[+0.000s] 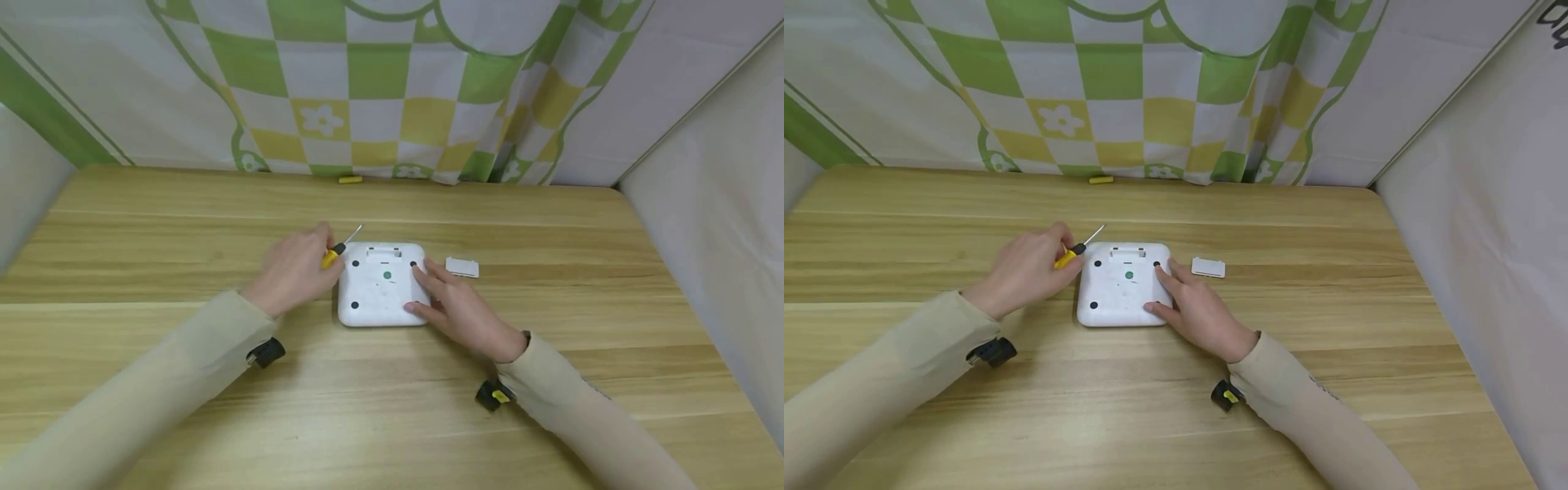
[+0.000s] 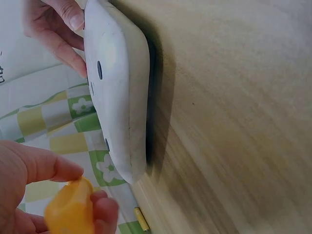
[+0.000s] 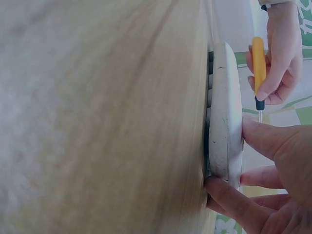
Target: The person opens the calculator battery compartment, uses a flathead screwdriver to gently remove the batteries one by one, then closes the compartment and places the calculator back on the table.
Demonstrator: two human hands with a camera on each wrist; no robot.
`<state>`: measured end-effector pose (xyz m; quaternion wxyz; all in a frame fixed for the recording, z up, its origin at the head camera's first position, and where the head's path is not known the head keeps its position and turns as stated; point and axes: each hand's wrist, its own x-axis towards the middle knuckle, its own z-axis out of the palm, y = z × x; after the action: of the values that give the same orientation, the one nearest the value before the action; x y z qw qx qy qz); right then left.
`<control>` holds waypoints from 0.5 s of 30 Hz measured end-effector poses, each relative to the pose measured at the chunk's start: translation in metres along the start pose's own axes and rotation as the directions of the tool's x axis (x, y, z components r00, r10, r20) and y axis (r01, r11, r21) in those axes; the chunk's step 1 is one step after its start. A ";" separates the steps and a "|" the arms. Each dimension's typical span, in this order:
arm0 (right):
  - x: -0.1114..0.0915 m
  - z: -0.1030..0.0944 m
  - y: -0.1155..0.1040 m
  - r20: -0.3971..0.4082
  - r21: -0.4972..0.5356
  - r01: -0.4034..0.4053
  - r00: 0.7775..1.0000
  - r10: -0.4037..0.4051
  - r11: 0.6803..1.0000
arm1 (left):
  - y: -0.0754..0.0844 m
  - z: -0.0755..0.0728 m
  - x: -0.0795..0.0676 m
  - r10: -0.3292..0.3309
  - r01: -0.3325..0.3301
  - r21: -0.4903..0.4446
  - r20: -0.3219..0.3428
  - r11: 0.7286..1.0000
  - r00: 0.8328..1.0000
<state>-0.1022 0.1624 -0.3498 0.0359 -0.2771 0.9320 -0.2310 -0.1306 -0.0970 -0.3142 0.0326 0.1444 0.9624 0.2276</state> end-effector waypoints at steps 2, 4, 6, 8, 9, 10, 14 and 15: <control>0.000 0.000 0.000 0.003 -0.001 -0.004 1.000 0.004 1.000 | -0.002 0.000 -0.002 -0.008 0.008 -0.003 -0.007 1.000 1.000; 0.000 0.000 -0.001 0.005 0.000 -0.006 1.000 0.006 1.000 | -0.005 0.000 -0.004 -0.017 0.016 -0.007 -0.012 1.000 1.000; 0.000 0.000 -0.001 0.005 0.000 -0.006 1.000 0.006 1.000 | -0.008 0.000 -0.006 -0.021 0.021 -0.012 -0.016 1.000 1.000; -0.001 0.001 -0.001 0.005 0.001 -0.006 1.000 0.006 1.000 | -0.011 -0.001 -0.009 -0.033 0.033 -0.018 -0.016 0.999 0.999; -0.001 0.001 0.000 0.004 0.003 -0.006 1.000 0.006 1.000 | -0.013 -0.002 -0.010 -0.042 0.042 -0.022 -0.014 0.999 0.999; -0.001 0.001 0.000 0.003 0.002 -0.006 1.000 0.006 1.000 | -0.015 -0.003 -0.011 -0.051 0.050 -0.025 -0.011 0.998 0.999; -0.001 0.001 0.000 0.004 -0.003 -0.007 1.000 0.007 1.000 | -0.020 -0.006 -0.016 -0.087 0.087 -0.040 0.008 0.995 0.996; -0.001 0.001 0.000 0.005 -0.003 -0.007 1.000 0.008 1.000 | -0.022 -0.007 -0.017 -0.090 0.090 -0.039 0.007 0.995 0.996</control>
<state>-0.1013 0.1623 -0.3505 0.0384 -0.2742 0.9333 -0.2288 -0.1211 -0.1234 -0.3181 0.0483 0.1011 0.9632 0.2444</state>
